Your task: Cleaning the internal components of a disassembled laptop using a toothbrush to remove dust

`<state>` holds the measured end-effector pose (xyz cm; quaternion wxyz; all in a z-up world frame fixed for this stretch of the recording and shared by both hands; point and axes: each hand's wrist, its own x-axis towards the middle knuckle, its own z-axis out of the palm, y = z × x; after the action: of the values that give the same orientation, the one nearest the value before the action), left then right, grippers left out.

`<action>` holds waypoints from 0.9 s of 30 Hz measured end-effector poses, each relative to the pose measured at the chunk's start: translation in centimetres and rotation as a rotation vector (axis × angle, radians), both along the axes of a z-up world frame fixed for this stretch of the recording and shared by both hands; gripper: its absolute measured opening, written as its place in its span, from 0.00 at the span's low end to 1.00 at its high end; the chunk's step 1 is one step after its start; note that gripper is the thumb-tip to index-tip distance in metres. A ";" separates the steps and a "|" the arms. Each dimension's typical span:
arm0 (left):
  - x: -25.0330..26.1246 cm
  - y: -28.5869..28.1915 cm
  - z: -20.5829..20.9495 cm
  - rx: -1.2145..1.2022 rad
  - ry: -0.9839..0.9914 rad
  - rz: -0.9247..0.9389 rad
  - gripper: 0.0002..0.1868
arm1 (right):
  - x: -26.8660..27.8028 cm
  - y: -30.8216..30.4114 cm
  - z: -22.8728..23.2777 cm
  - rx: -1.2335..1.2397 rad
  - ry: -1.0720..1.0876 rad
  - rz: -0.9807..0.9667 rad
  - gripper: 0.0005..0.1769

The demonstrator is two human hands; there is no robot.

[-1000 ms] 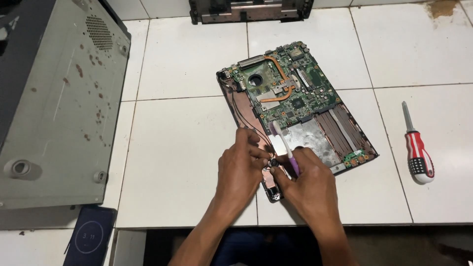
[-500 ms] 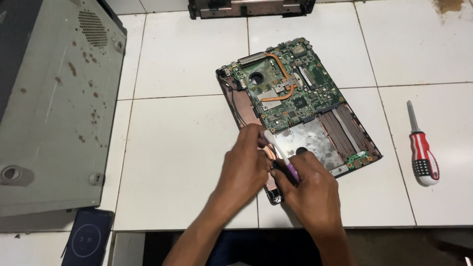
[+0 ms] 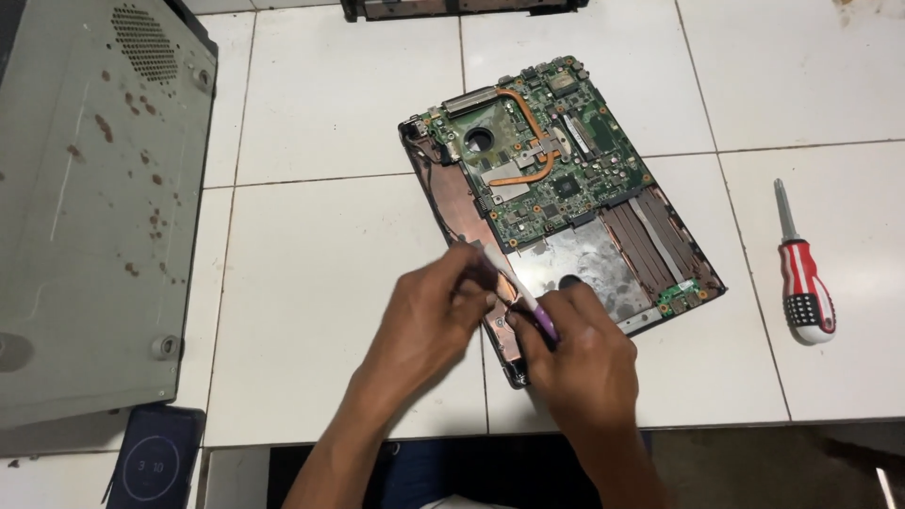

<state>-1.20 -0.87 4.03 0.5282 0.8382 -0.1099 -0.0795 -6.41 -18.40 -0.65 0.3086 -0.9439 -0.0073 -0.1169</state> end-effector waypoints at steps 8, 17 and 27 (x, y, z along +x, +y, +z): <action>-0.4 0.4 -3.5 0.204 -0.426 -0.075 0.08 | 0.8 -0.6 0.4 0.022 0.111 -0.026 0.11; -0.3 0.5 -4.5 0.155 -0.452 -0.100 0.06 | -0.4 -3.3 2.8 0.259 0.219 -0.084 0.25; -1.0 3.7 -3.4 0.165 -0.267 -0.038 0.14 | -4.9 -6.7 3.1 0.133 0.103 -0.105 0.21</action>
<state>-2.22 2.84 0.60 0.4366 0.8796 -0.1882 0.0141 -11.32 -25.11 2.41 0.3638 -0.9253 0.0659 -0.0847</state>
